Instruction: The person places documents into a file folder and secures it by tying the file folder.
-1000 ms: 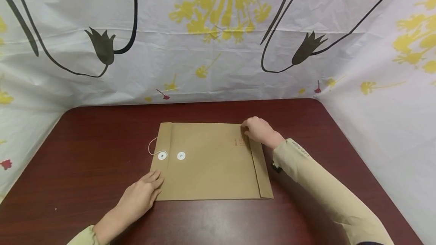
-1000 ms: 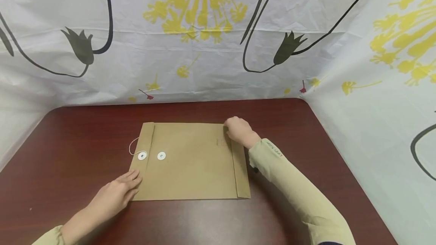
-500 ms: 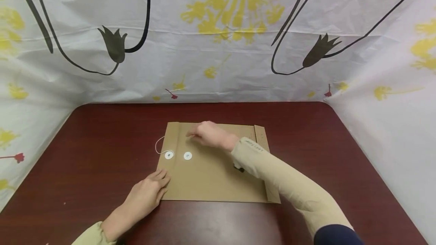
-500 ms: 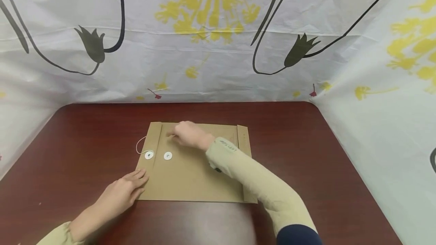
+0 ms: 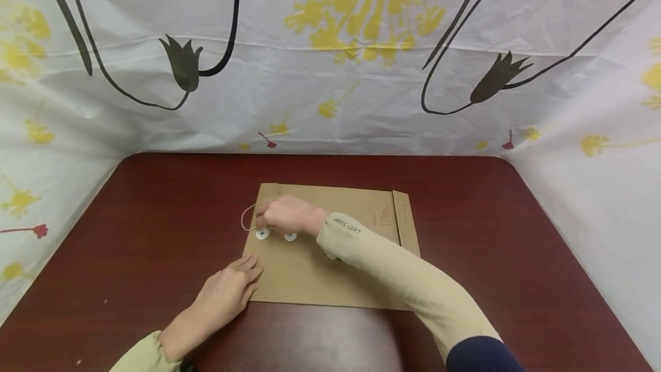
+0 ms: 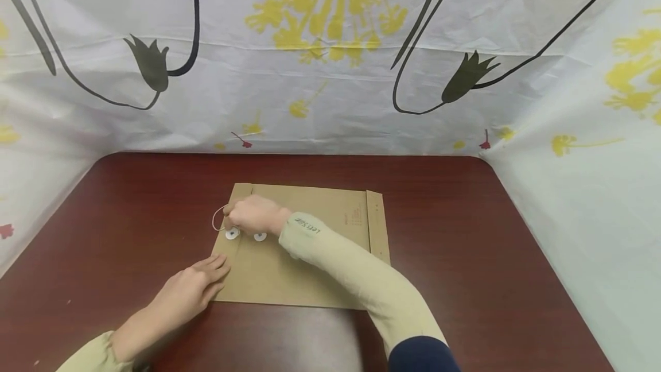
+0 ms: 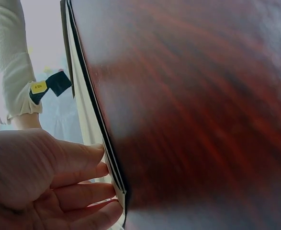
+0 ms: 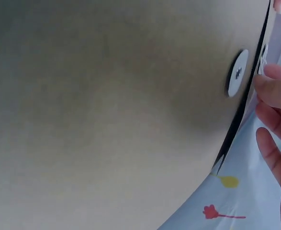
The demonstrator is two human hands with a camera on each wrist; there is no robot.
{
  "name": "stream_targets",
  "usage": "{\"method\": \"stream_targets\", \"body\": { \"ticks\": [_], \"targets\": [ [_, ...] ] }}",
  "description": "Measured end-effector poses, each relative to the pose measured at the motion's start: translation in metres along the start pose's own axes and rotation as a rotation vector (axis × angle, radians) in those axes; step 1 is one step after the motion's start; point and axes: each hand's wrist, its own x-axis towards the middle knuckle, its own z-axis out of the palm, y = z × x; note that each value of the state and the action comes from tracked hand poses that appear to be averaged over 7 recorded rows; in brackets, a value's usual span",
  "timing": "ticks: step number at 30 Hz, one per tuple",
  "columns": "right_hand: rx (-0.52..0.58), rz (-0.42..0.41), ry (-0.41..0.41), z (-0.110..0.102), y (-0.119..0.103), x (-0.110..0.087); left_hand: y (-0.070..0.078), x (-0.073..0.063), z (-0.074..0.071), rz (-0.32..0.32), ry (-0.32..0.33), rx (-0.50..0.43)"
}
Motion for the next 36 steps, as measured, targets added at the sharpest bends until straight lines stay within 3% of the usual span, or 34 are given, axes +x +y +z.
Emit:
{"method": "stream_targets", "body": {
  "ticks": [9, 20, 24, 28, 32, 36],
  "targets": [
    [-0.153, -0.028, 0.004, 0.005, -0.001, 0.004, 0.001, 0.002, 0.000, -0.007, -0.014, -0.009],
    [-0.166, -0.017, -0.079, 0.002, -0.004, 0.007, 0.001, 0.001, 0.000, -0.016, -0.029, -0.009],
    [-0.292, -0.017, -0.100, 0.002, -0.004, 0.008, 0.001, 0.001, -0.001, -0.019, -0.030, -0.003],
    [-0.412, -0.035, -0.066, 0.005, 0.000, 0.008, 0.001, 0.001, -0.001, -0.018, -0.027, -0.004],
    [-0.391, -0.043, -0.062, 0.006, 0.003, 0.005, 0.001, 0.001, -0.001, -0.013, -0.015, -0.003],
    [-0.322, 0.005, -0.103, 0.006, 0.006, 0.001, 0.001, 0.000, -0.001, -0.014, -0.002, -0.009]
  ]
}}
